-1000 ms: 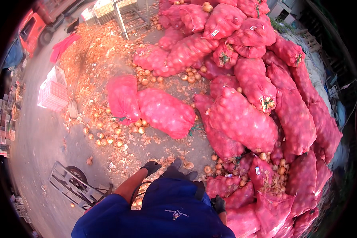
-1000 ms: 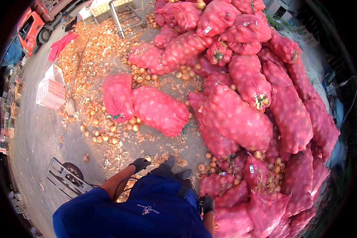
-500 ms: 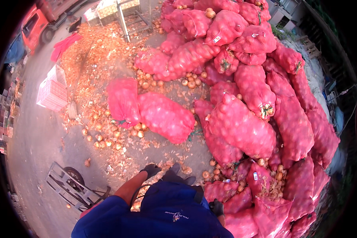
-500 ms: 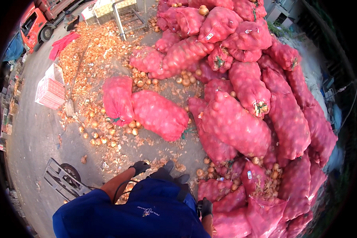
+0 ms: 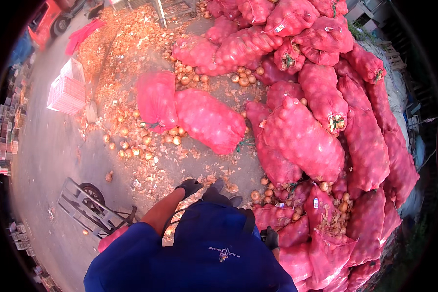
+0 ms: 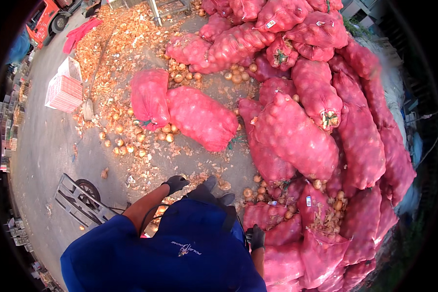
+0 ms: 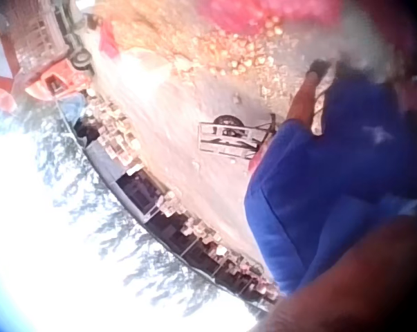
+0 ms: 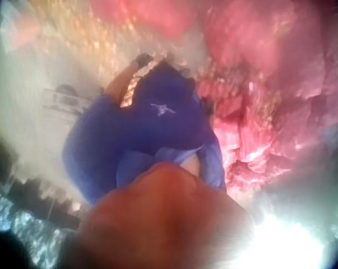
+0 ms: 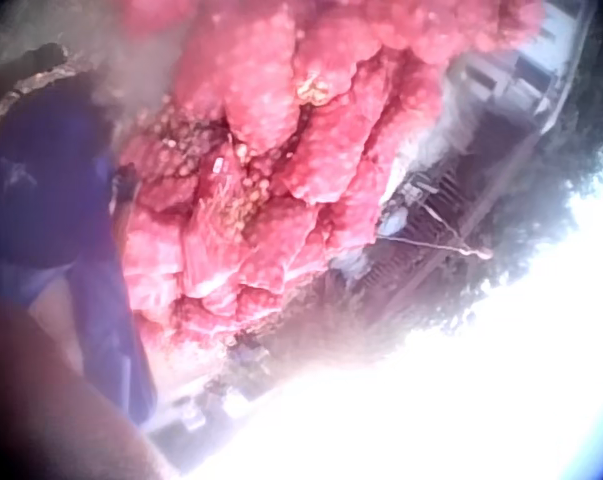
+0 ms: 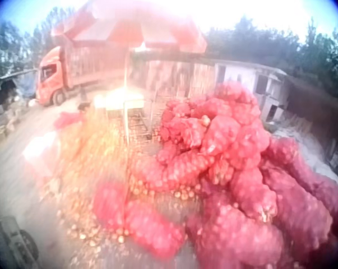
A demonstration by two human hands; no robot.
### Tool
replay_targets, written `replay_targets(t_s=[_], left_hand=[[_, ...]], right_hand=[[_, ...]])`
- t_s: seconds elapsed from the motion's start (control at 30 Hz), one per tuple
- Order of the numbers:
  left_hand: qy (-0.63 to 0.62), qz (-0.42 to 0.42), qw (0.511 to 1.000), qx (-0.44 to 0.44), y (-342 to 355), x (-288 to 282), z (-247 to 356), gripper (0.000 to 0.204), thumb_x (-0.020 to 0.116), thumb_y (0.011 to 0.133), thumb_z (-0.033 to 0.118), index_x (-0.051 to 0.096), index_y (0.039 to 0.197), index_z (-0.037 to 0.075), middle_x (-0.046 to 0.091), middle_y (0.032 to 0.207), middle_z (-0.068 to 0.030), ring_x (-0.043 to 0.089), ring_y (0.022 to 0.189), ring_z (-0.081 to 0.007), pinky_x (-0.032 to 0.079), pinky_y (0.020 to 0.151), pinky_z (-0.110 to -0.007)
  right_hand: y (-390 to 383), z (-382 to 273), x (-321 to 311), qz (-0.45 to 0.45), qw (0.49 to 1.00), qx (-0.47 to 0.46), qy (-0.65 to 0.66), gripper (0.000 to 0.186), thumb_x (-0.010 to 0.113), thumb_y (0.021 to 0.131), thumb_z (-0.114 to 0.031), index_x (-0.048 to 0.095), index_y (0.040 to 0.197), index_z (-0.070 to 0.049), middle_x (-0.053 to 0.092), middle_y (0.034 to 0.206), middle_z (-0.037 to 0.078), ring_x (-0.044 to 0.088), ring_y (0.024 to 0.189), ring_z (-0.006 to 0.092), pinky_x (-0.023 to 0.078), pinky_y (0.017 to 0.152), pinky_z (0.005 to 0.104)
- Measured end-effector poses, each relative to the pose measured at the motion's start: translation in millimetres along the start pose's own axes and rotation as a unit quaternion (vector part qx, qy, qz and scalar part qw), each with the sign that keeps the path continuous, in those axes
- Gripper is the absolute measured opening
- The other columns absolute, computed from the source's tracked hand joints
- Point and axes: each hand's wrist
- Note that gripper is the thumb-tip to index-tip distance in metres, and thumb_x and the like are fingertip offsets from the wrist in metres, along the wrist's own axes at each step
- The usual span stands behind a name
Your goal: The person moves large pink mesh sacks filled with onions from a large pile on the ground to a hand truck. The person repeatedly picks up the heavy sacks by hand and places them onto the metal frame of the hand truck, stacking them for transport.
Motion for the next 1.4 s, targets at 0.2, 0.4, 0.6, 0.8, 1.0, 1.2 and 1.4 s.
replay_targets(t_s=[0.2, 0.4, 0.6, 0.8, 1.0, 1.2, 1.4], left_hand=[[-0.021, -0.012, 0.999, -0.022, 2.0, 11.1, -11.2, 0.046, 0.057, 0.086, 0.05, 0.068, 0.093, 0.006, 0.065, 0.074, -0.008, 0.059, 0.068, -0.0181, 0.046, 0.066, -0.036], [-0.031, -0.021, 0.999, -0.02, 4.0, 7.4, -11.7, 0.043, 0.061, 0.086, 0.043, 0.067, 0.101, 0.003, 0.066, 0.081, -0.0065, 0.061, 0.071, -0.0163, 0.049, 0.067, -0.033], [-0.029, -0.059, 0.997, -0.03, 6.9, -5.7, 8.4, 0.043, 0.061, 0.086, 0.041, 0.066, 0.103, 0.001, 0.065, 0.084, -0.0077, 0.061, 0.071, -0.0163, 0.049, 0.066, -0.032], [-0.074, -0.067, 0.994, -0.034, 13.4, -3.0, 16.0, 0.041, 0.061, 0.086, 0.04, 0.065, 0.102, 0.002, 0.064, 0.087, -0.0057, 0.061, 0.071, -0.0153, 0.048, 0.063, -0.031], [-0.106, -0.088, 0.989, -0.05, 19.2, 1.0, 13.0, 0.036, 0.062, 0.086, 0.038, 0.064, 0.098, 0.004, 0.061, 0.085, -0.0033, 0.059, 0.071, -0.0139, 0.047, 0.061, -0.03], [-0.106, -0.098, 0.988, -0.056, 17.2, -3.3, 28.3, 0.036, 0.061, 0.087, 0.038, 0.062, 0.102, 0.005, 0.06, 0.084, -0.0026, 0.058, 0.068, -0.0125, 0.046, 0.06, -0.03], [-0.147, -0.09, 0.983, -0.064, 23.3, -8.2, 24.5, 0.038, 0.062, 0.088, 0.039, 0.06, 0.106, 0.006, 0.062, 0.089, -0.004, 0.061, 0.073, -0.016, 0.048, 0.063, -0.032]], right_hand=[[2.5, 11.4, -11.7, -0.022, 0.992, -0.091, -0.089, 0.043, 0.042, 0.094, -0.041, 0.056, 0.068, -0.009, 0.052, 0.056, 0.003, 0.046, 0.043, 0.0139, 0.036, 0.04, 0.028], [13.5, 14.1, -16.1, 0.003, 0.997, 0.059, 0.057, 0.042, 0.046, 0.092, -0.04, 0.06, 0.081, -0.002, 0.06, 0.065, 0.009, 0.059, 0.05, 0.0207, 0.052, 0.047, 0.0347], [6.0, 11.3, -5.2, 0.008, 0.994, 0.054, 0.089, 0.042, 0.047, 0.093, -0.039, 0.059, 0.077, -0.002, 0.057, 0.062, 0.007, 0.052, 0.045, 0.0171, 0.043, 0.041, 0.031], [13.7, 46.2, -9.0, 0.004, 0.991, 0.067, 0.115, 0.041, 0.046, 0.095, -0.037, 0.06, 0.076, -0.004, 0.054, 0.059, 0.004, 0.047, 0.043, 0.014, 0.041, 0.04, 0.0293], [-3.8, 34.6, 2.1, 0.058, 0.997, 0.003, 0.045, 0.04, 0.042, 0.095, -0.029, 0.055, 0.066, -0.006, 0.053, 0.055, 0.001, 0.048, 0.047, 0.0104, 0.035, 0.045, 0.0273], [6.0, 65.5, -3.3, 0.062, 0.994, -0.08, -0.029, 0.033, 0.045, 0.096, -0.032, 0.059, 0.091, -0.003, 0.061, 0.07, 0.007, 0.057, 0.055, 0.0163, 0.047, 0.051, 0.0314], [6.9, 40.3, 1.4, 0.062, 0.988, 0.089, 0.109, 0.034, 0.046, 0.097, -0.032, 0.061, 0.093, -0.002, 0.064, 0.074, 0.01, 0.062, 0.058, 0.0194, 0.052, 0.053, 0.0327]])
Point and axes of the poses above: each hand's wrist, its own y-axis towards the middle knuckle, its own x-axis out of the palm, z = x × y
